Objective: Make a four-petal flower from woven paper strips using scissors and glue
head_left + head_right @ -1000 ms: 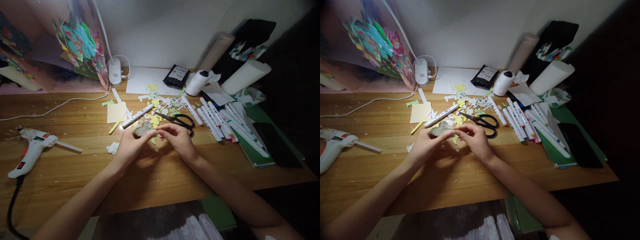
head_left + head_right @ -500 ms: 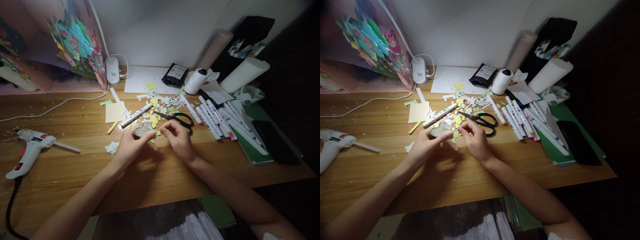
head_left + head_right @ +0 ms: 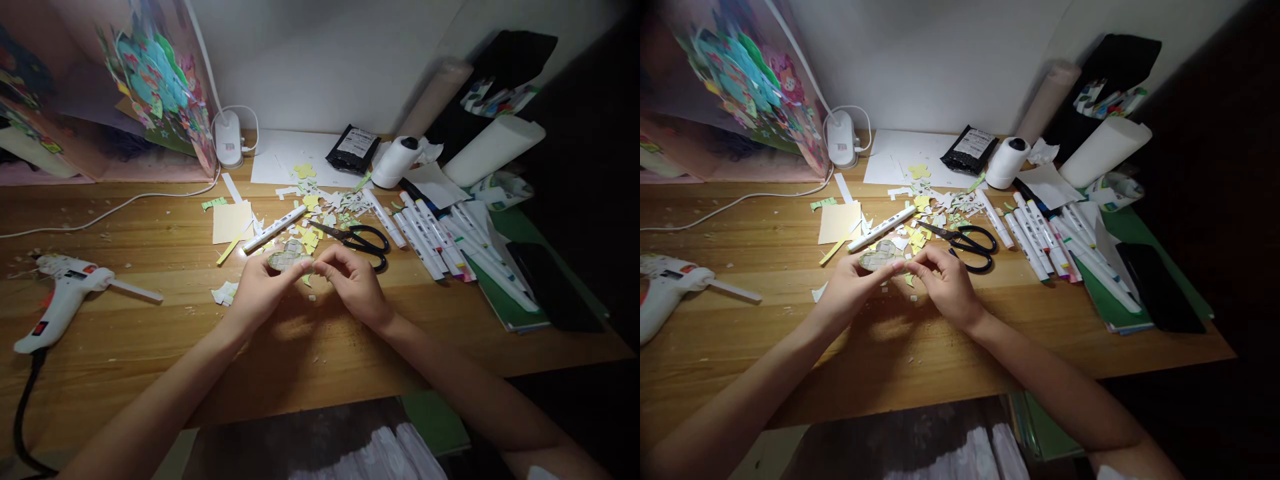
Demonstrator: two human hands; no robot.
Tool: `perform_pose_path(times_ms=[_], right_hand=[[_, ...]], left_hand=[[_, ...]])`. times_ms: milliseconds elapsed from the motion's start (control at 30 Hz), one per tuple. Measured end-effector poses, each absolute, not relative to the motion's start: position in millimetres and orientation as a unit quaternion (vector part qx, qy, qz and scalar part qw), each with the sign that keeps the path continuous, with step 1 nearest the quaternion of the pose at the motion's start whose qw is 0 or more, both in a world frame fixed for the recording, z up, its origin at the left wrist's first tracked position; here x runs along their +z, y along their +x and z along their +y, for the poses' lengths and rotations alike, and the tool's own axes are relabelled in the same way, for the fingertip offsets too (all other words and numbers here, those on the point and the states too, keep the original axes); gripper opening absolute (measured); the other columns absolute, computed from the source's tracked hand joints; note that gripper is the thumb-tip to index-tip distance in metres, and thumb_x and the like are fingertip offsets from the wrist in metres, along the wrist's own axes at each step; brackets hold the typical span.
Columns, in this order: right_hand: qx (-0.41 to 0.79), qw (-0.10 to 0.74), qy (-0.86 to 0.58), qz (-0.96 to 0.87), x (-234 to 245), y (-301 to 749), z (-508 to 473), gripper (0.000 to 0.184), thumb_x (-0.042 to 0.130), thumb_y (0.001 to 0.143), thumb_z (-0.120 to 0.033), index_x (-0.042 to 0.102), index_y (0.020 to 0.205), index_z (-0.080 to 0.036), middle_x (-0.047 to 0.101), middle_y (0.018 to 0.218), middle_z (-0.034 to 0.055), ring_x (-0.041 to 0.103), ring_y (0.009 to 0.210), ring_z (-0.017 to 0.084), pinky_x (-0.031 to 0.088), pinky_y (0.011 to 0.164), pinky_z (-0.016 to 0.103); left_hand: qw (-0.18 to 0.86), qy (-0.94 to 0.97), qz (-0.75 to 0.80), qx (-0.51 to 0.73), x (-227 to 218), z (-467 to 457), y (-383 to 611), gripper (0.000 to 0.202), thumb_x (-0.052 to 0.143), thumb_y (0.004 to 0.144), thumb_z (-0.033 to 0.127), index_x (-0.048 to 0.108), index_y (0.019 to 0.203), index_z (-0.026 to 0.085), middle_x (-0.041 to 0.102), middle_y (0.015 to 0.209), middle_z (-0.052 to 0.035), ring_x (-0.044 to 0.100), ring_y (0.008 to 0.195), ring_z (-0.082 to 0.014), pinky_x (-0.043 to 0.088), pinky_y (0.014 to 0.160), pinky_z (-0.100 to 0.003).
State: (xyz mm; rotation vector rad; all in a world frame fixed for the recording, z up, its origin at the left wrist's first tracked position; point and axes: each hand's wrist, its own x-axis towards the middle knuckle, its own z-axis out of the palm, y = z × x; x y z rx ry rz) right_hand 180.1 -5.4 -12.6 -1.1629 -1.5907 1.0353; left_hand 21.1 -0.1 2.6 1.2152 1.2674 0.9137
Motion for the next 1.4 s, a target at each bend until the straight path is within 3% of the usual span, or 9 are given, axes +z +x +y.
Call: perform_pose_path(times_ms=[167, 367, 467, 600, 700, 867, 1033, 1200, 1400], right_hand=[[0.401, 0.447, -0.469, -0.647, -11.4, 185.0, -2.1, 0.018, 0.050, 0.089, -0.023, 0.052, 0.071, -0.021, 0.048, 0.068, -0.0026, 0.047, 0.067, 0.014, 0.037, 0.064, 0.027], [0.421, 0.522, -0.472, -0.573, -15.7, 194.6, 9.8, 0.027, 0.044, 0.093, -0.030, 0.047, 0.067, -0.022, 0.045, 0.065, -0.0033, 0.042, 0.060, 0.012, 0.035, 0.058, 0.026], [0.487, 0.466, -0.439, -0.593, -15.0, 192.0, 7.4, 0.032, 0.041, 0.094, -0.037, 0.051, 0.068, -0.021, 0.050, 0.065, -0.0020, 0.045, 0.060, 0.013, 0.035, 0.057, 0.026], [0.483, 0.381, -0.449, -0.648, -8.8, 184.7, -2.2, 0.023, 0.054, 0.087, -0.035, 0.059, 0.072, -0.019, 0.055, 0.066, -0.0015, 0.049, 0.062, 0.013, 0.037, 0.060, 0.026], [0.450, 0.384, -0.473, -0.653, -5.9, 182.4, -5.4, 0.024, 0.057, 0.086, -0.033, 0.059, 0.066, -0.019, 0.056, 0.060, -0.0024, 0.050, 0.058, 0.012, 0.038, 0.058, 0.026], [0.447, 0.407, -0.472, -0.642, -8.5, 184.2, -4.2, 0.030, 0.053, 0.088, -0.034, 0.060, 0.063, -0.019, 0.053, 0.056, -0.0028, 0.050, 0.054, 0.012, 0.039, 0.056, 0.026], [0.466, 0.455, -0.490, -0.579, -13.1, 187.7, 0.8, 0.027, 0.051, 0.089, -0.037, 0.065, 0.074, -0.019, 0.062, 0.063, 0.0006, 0.050, 0.054, 0.012, 0.040, 0.050, 0.025], [0.451, 0.485, -0.489, -0.567, -13.7, 188.4, 4.4, 0.013, 0.062, 0.082, -0.031, 0.069, 0.084, -0.020, 0.067, 0.072, 0.0011, 0.055, 0.061, 0.012, 0.045, 0.056, 0.026], [0.472, 0.465, -0.484, -0.572, -12.3, 187.0, 3.0, 0.012, 0.067, 0.077, -0.028, 0.064, 0.069, -0.019, 0.060, 0.065, -0.0012, 0.051, 0.058, 0.012, 0.043, 0.055, 0.026]], left_hand=[[0.556, 0.503, 0.527, 0.399, 2.2, 0.0, 20.5, 0.029, 0.071, 0.071, 0.039, 0.070, 0.087, 0.015, 0.070, 0.082, -0.0036, 0.060, 0.068, -0.0143, 0.044, 0.062, -0.024], [0.577, 0.450, 0.543, 0.412, 3.6, 2.4, 18.7, 0.032, 0.072, 0.070, 0.040, 0.069, 0.089, 0.014, 0.071, 0.088, -0.0063, 0.061, 0.071, -0.0144, 0.044, 0.062, -0.023], [0.596, 0.445, 0.531, 0.406, 1.9, 2.1, 19.1, 0.033, 0.071, 0.071, 0.041, 0.069, 0.092, 0.015, 0.071, 0.091, -0.0056, 0.061, 0.072, -0.0147, 0.044, 0.061, -0.023], [0.606, 0.464, 0.502, 0.406, 0.1, 0.6, 20.8, 0.030, 0.070, 0.072, 0.039, 0.069, 0.089, 0.015, 0.071, 0.090, -0.0053, 0.063, 0.078, -0.0164, 0.046, 0.069, -0.024], [0.587, 0.480, 0.507, 0.411, 1.1, -0.3, 22.1, 0.028, 0.071, 0.071, 0.039, 0.069, 0.087, 0.015, 0.072, 0.085, -0.0041, 0.063, 0.076, -0.0165, 0.047, 0.070, -0.025], [0.579, 0.467, 0.516, 0.423, 4.6, 0.5, 21.8, 0.031, 0.071, 0.071, 0.038, 0.069, 0.091, 0.015, 0.072, 0.096, -0.0062, 0.064, 0.082, -0.0186, 0.048, 0.070, -0.025], [0.587, 0.460, 0.515, 0.424, 3.9, 2.3, 20.0, 0.033, 0.071, 0.072, 0.038, 0.069, 0.095, 0.015, 0.071, 0.100, -0.0079, 0.064, 0.084, -0.0183, 0.048, 0.068, -0.024], [0.573, 0.483, 0.522, 0.408, 2.9, 1.0, 19.9, 0.031, 0.071, 0.071, 0.039, 0.069, 0.091, 0.016, 0.071, 0.091, -0.0060, 0.063, 0.075, -0.0163, 0.046, 0.063, -0.024], [0.526, 0.538, 0.534, 0.385, 0.9, -1.4, 22.8, 0.026, 0.070, 0.071, 0.041, 0.068, 0.078, 0.016, 0.065, 0.069, -0.0014, 0.055, 0.060, -0.0132, 0.040, 0.055, -0.024]])
